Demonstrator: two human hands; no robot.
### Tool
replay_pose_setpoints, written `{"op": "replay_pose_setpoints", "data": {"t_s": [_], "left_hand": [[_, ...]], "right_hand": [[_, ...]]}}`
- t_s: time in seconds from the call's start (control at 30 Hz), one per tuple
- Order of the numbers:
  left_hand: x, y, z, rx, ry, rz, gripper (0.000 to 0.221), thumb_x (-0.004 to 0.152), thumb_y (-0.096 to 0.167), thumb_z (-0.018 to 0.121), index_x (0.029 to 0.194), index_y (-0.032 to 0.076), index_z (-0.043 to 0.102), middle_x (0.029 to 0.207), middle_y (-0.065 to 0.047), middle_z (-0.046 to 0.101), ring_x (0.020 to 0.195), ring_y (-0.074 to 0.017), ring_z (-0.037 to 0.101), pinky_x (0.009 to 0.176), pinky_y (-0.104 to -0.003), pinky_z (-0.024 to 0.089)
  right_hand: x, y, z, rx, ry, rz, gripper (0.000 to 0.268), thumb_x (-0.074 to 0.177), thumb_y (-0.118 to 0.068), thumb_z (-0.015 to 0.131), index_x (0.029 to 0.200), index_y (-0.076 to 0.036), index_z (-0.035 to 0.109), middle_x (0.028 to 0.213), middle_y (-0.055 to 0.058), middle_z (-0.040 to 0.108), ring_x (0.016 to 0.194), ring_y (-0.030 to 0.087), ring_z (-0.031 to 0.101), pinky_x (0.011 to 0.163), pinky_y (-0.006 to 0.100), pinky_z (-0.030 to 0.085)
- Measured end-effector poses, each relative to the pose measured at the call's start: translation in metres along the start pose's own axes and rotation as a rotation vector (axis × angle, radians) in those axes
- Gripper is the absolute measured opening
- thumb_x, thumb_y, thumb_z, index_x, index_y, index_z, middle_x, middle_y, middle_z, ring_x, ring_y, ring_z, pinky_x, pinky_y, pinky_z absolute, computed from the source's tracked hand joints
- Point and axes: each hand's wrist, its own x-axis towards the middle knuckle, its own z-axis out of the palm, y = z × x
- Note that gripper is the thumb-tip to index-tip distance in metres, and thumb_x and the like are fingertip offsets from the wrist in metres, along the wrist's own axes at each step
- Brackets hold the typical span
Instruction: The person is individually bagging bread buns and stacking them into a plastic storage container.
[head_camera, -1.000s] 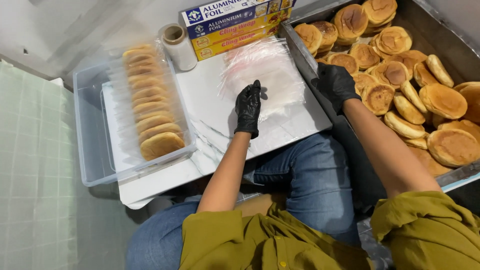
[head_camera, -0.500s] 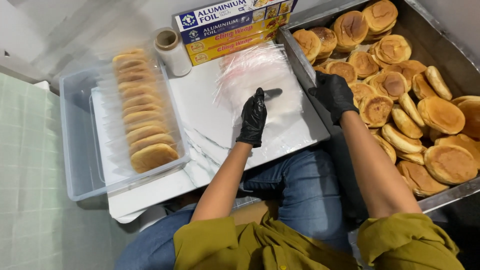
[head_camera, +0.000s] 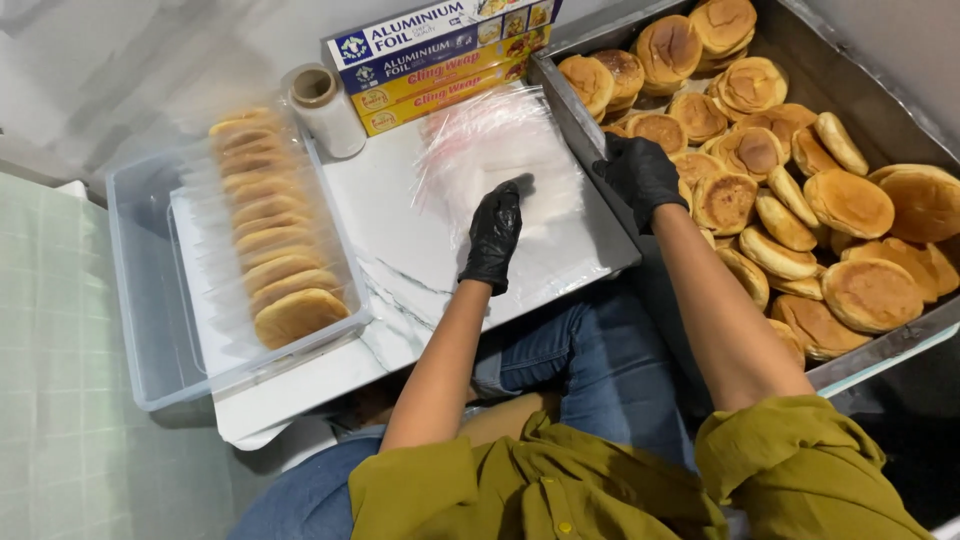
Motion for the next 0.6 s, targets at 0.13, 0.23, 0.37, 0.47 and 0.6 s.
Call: {"op": "replay_pose_setpoints", "data": {"t_s": [0.13,0.23,0.37,0.47,0.6], "left_hand": [[0.027,0.041,-0.053,-0.549,-0.356,-0.365,0.03,0.103,0.029,0.055,0.124,0.014,0.071,0.11,-0.013,0.076,0.099,-0.0242,0.074,0.097,-0.029,0.054],[0.044,0.025,-0.052,-0.721,-0.413,-0.404,0.029,0.104,0.026,0.052,0.125,0.023,0.071,0.109,-0.007,0.078,0.089,-0.0186,0.079,0.083,-0.026,0.06],[0.052,0.014,-0.051,-0.993,-0.409,-0.55,0.049,0.101,0.008,0.047,0.148,0.022,0.052,0.117,-0.02,0.074,0.092,-0.0326,0.077,0.078,-0.035,0.063],[0.059,0.005,-0.052,-0.641,-0.374,-0.484,0.085,0.09,-0.002,0.058,0.161,0.035,0.027,0.13,-0.01,0.07,0.109,-0.0248,0.072,0.087,-0.032,0.059],[0.05,0.002,-0.057,-1.026,-0.312,-0.519,0.117,0.082,-0.019,0.056,0.163,0.047,0.004,0.139,-0.018,0.061,0.114,-0.0209,0.064,0.084,-0.026,0.055]], "right_hand": [[-0.003,-0.014,-0.011,-0.043,-0.103,0.047,0.052,0.09,-0.043,0.071,0.137,-0.02,0.066,0.127,0.015,0.07,0.126,0.036,0.059,0.106,0.051,0.049],[0.005,-0.02,-0.018,-0.099,-0.172,0.079,0.059,0.087,-0.049,0.069,0.139,-0.023,0.064,0.132,0.013,0.068,0.13,0.035,0.057,0.109,0.051,0.047],[0.006,-0.031,-0.027,-0.18,-0.267,0.118,0.059,0.09,-0.05,0.06,0.143,-0.025,0.06,0.139,0.013,0.065,0.134,0.033,0.055,0.112,0.049,0.045],[-0.001,-0.033,-0.036,-0.197,-0.298,0.021,0.06,0.095,-0.046,0.054,0.149,-0.019,0.054,0.139,0.019,0.064,0.134,0.036,0.055,0.113,0.051,0.046],[0.011,-0.005,-0.01,-0.19,-0.262,-0.014,0.06,0.094,-0.041,0.058,0.15,-0.02,0.052,0.133,0.018,0.068,0.131,0.037,0.059,0.11,0.053,0.049]]}}
